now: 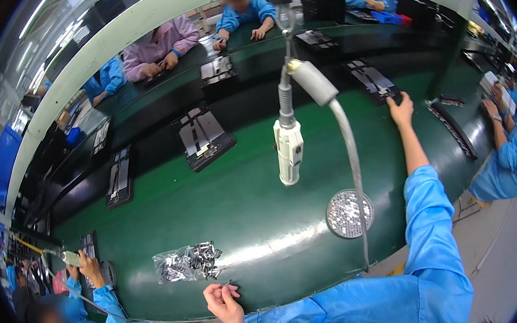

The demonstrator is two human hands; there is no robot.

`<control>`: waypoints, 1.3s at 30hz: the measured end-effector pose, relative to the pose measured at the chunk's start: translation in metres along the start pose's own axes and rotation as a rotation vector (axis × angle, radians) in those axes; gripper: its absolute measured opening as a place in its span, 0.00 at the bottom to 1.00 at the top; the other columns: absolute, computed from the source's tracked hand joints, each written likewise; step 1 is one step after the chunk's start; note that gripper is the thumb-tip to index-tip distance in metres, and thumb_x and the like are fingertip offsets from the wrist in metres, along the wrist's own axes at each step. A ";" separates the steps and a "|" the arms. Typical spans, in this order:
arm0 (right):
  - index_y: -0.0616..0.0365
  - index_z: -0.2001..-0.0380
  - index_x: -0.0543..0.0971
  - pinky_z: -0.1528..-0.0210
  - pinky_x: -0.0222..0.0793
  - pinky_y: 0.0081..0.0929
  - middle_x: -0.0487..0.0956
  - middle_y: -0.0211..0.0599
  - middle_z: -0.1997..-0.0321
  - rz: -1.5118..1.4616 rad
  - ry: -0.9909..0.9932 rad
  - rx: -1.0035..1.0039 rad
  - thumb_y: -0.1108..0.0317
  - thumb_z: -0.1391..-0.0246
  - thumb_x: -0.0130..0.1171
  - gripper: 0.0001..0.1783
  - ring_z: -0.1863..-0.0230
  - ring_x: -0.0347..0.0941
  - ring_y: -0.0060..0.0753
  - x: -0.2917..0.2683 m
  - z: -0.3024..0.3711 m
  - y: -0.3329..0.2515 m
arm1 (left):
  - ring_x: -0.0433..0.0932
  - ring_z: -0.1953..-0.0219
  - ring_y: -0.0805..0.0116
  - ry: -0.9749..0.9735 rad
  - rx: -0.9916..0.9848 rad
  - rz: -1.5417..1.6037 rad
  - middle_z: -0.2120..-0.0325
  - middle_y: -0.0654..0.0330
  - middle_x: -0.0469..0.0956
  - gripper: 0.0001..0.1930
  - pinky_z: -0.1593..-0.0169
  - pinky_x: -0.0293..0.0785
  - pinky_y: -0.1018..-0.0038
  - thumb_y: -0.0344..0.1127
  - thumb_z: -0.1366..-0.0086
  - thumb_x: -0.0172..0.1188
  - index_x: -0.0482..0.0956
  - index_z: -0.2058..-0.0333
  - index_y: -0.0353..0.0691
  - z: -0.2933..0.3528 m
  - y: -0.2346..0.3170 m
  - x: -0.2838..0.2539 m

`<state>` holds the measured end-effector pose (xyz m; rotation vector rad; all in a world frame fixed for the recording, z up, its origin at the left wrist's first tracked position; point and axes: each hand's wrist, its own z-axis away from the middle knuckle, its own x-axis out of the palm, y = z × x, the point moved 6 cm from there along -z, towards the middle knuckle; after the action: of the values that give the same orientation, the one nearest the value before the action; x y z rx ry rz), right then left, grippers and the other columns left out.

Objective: Assembling the internal components of a tablet device using an electric screwdriver.

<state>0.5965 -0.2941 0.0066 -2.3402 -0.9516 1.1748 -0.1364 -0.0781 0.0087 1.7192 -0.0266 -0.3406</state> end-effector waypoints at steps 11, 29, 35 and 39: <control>0.76 0.38 0.54 0.39 0.60 0.31 0.70 0.58 0.44 -0.023 -0.610 0.232 0.45 0.77 0.77 0.68 0.42 0.67 0.44 0.053 -0.074 0.044 | 0.79 0.73 0.69 -0.033 -0.081 0.162 0.71 0.49 0.78 0.04 0.66 0.77 0.77 0.16 0.38 0.48 0.66 0.67 0.31 -0.004 -0.005 0.000; 0.59 0.59 0.74 0.51 0.70 0.35 0.78 0.33 0.59 -0.885 -1.068 0.602 0.60 0.45 0.59 0.16 0.58 0.73 0.27 0.026 0.157 -0.156 | 0.81 0.67 0.67 -0.133 -0.005 0.272 0.66 0.52 0.80 0.06 0.60 0.77 0.76 0.19 0.37 0.51 0.73 0.61 0.29 -0.028 0.007 0.008; 0.65 0.51 0.68 0.47 0.70 0.37 0.75 0.38 0.53 -1.000 -1.423 0.525 0.68 0.42 0.55 0.18 0.51 0.73 0.33 -0.036 0.226 -0.214 | 0.79 0.71 0.69 -0.163 -0.031 0.433 0.68 0.54 0.79 0.05 0.66 0.74 0.79 0.25 0.34 0.50 0.70 0.60 0.33 -0.080 0.022 0.045; 0.65 0.45 0.66 0.46 0.69 0.32 0.74 0.37 0.49 -0.919 -1.706 0.508 0.68 0.41 0.53 0.22 0.50 0.72 0.31 -0.057 0.245 -0.225 | 0.77 0.73 0.72 -0.104 -0.099 0.452 0.71 0.57 0.77 0.10 0.68 0.72 0.80 0.25 0.33 0.48 0.66 0.53 0.34 -0.109 0.004 0.082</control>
<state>0.2824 -0.1712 0.0219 0.0556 -1.5138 2.3038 -0.0316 0.0084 0.0102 1.5443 -0.4602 -0.0922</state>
